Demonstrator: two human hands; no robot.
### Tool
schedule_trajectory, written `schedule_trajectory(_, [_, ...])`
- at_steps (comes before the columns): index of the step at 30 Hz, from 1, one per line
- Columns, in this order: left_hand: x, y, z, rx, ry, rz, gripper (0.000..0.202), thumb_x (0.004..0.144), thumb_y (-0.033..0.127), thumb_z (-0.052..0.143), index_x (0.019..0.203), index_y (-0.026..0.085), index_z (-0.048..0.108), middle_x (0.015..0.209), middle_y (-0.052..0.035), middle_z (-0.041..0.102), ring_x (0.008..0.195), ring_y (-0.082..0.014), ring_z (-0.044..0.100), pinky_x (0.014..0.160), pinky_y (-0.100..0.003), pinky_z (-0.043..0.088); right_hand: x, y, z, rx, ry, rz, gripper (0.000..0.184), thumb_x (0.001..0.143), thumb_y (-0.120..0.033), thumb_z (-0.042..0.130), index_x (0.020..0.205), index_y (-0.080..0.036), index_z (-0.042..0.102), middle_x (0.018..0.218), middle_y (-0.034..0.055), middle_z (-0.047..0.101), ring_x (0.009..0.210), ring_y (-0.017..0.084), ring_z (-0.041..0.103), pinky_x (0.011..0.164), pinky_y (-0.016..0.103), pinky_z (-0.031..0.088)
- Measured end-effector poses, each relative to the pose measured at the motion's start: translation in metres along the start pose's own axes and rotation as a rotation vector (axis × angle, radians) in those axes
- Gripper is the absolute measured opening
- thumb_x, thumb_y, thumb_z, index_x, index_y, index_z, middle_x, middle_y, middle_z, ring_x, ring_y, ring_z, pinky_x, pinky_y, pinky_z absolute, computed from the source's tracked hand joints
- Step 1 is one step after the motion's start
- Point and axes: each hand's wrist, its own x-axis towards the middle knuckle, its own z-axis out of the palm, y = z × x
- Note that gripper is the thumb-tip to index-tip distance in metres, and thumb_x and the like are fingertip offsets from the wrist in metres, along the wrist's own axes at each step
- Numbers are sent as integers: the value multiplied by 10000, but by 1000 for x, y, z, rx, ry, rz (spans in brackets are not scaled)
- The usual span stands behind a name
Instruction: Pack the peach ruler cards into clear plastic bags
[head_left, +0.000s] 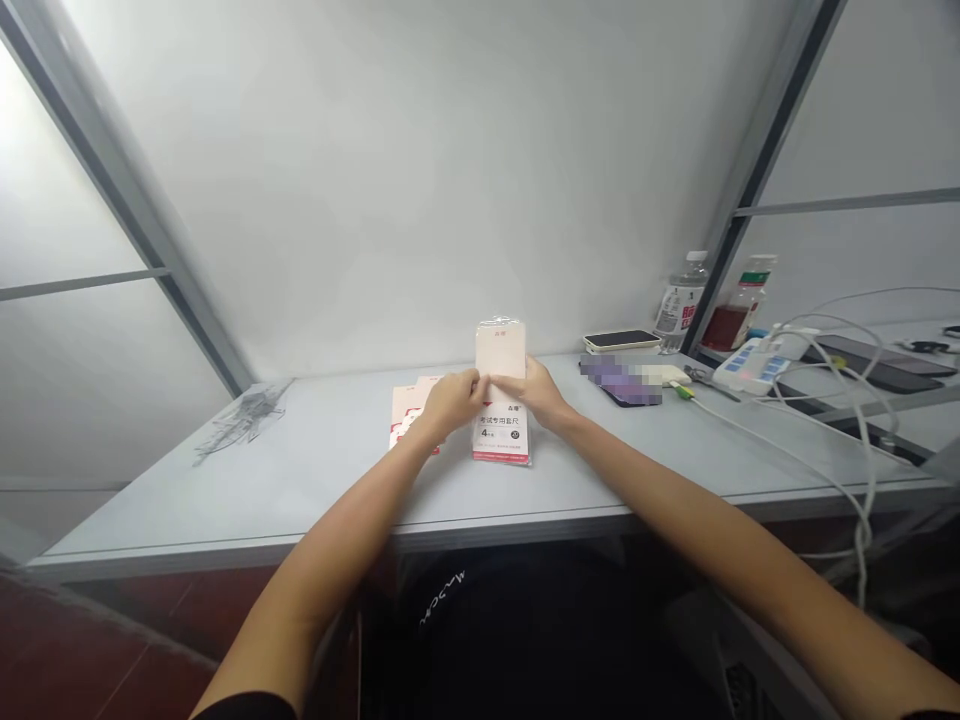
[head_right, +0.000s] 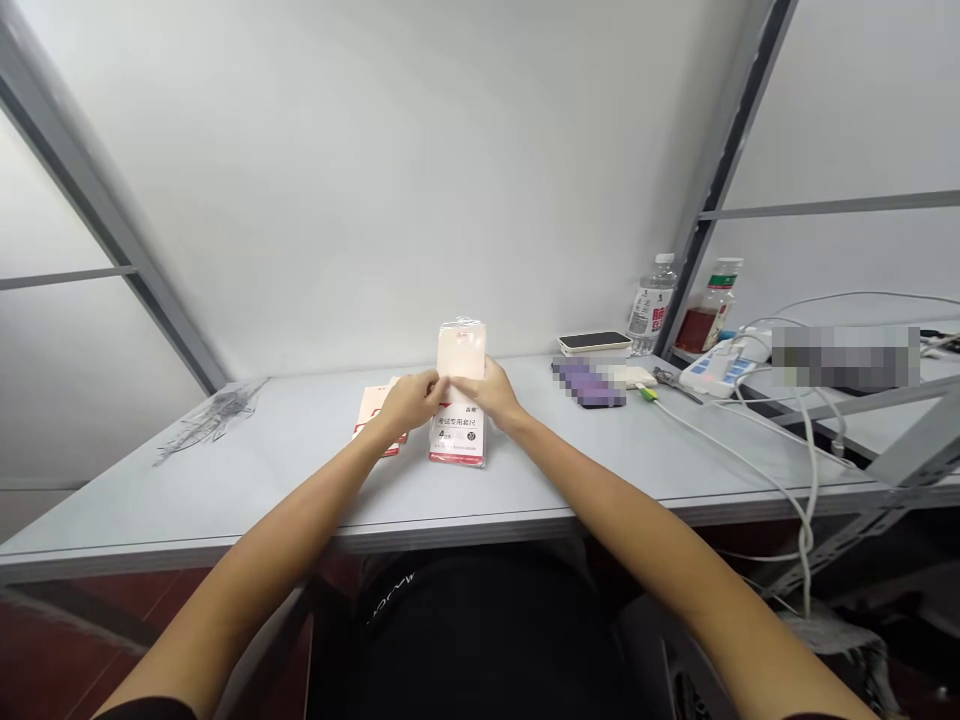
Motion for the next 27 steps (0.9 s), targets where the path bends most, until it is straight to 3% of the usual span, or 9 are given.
schedule_trajectory(4, [-1,3,0,-81,-12,11,411,872,497,285,676,194,482,623,-21,565,554,-142,488,534,-259,315,1,0,-1,20,-13,-1,385,586,-276,715,926,-168,570,943,90,671,838,252,633,713,391,508])
schedule_trajectory(8, [0,3,-4,-358,-32,-7,458,877,543,221,698,192,455,593,5,537,491,-106,496,496,-237,358,4,-1,-6,72,3,-42,396,593,-273,716,943,-168,565,968,87,670,857,249,629,744,392,501])
schedule_trajectory(15, [2,2,-3,-706,-155,-136,380,759,554,516,760,209,359,497,76,474,368,-69,454,394,-197,337,2,-6,-8,157,-34,-23,432,590,-293,735,948,-166,530,928,78,667,797,235,636,690,378,515])
schedule_trajectory(18, [3,1,-3,-756,-156,-157,390,747,564,529,794,211,371,505,73,482,374,-73,456,390,-200,349,0,-9,-7,205,-63,-28,429,589,-297,737,944,-167,532,923,78,665,787,230,635,687,375,516])
schedule_trajectory(23, [2,1,-1,-727,-240,-51,412,801,577,421,751,170,455,585,19,512,457,-78,482,419,-207,390,-1,-9,-5,185,-73,-2,432,593,-312,726,953,-180,527,891,66,669,790,226,632,703,373,513])
schedule_trajectory(27, [2,4,-1,-778,-231,-34,424,796,571,430,733,154,476,587,23,471,477,-69,463,434,-195,394,0,-8,-6,163,-78,-5,387,607,-329,712,922,-186,539,881,55,668,774,217,629,704,369,508])
